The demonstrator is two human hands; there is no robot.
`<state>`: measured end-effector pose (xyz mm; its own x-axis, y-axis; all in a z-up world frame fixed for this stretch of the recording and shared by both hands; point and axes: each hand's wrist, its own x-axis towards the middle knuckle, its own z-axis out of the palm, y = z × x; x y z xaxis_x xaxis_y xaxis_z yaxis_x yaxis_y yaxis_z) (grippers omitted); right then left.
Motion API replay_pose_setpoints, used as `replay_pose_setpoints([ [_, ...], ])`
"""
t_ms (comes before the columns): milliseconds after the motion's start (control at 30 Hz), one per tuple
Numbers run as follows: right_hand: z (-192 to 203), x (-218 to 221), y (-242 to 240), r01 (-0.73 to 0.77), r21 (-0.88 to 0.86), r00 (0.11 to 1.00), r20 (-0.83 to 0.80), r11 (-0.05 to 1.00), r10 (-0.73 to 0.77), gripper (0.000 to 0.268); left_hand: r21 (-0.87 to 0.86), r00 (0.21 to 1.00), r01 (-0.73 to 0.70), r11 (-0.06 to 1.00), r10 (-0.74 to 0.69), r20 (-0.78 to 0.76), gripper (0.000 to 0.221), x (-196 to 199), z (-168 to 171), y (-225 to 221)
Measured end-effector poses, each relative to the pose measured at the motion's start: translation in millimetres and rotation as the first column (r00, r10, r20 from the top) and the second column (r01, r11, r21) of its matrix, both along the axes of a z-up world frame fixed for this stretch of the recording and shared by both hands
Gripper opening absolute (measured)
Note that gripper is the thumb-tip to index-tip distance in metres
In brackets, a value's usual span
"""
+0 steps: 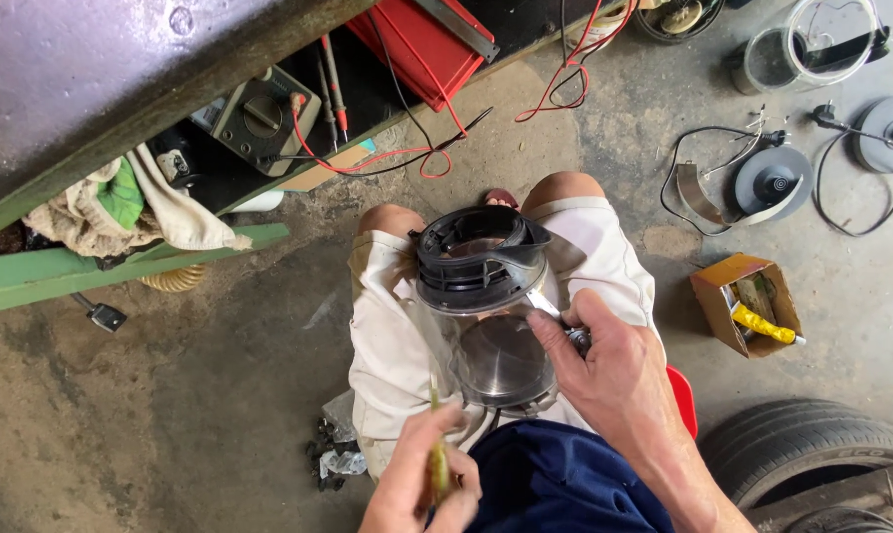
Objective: Disassembling a blender jar assembly using a screwdriver and a small prying tool
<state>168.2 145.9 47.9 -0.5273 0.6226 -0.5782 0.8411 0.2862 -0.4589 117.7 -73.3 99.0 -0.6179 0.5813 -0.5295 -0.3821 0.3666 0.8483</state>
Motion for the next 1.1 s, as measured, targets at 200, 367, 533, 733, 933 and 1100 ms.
replay_pose_setpoints([
  [200, -4, 4, -1, -0.014, 0.033, 0.995, -0.099, 0.999, 0.017, 0.043, -0.382, 0.95, 0.031, 0.924, -0.146, -0.276, 0.041, 18, -7, 31],
  [367, -2, 4, -1, 0.04, -0.032, 0.999, -0.018, 0.999, -0.041, 0.039, -0.069, 0.967, -0.073, 0.995, 0.054, -0.249, 0.035, 4, -14, 54],
  [533, 17, 3, 1, 0.137, -0.179, 0.977, -0.136, 0.974, -0.162, 0.047, 0.152, 0.971, -0.238, 0.959, 0.238, 0.023, 0.027, 1, -18, 66],
  [733, 6, 47, -3, 0.134, -0.406, 0.762, -0.542, 0.904, -0.356, 0.018, 0.143, 0.895, -0.442, 0.886, 0.426, 0.128, 0.024, 43, -23, 97],
  [933, 14, 40, -9, 0.193, -0.357, 0.868, -0.371, 0.914, -0.329, 0.012, 0.095, 0.797, -0.181, 0.979, 0.202, -0.569, 0.018, 48, -30, 113],
  [1100, -1, 38, -18, 0.353, -0.831, 0.489, -0.227, 0.429, -0.842, 0.023, 0.254, 0.884, -0.438, 0.862, 0.465, -0.053, 0.024, 52, -21, 101],
])
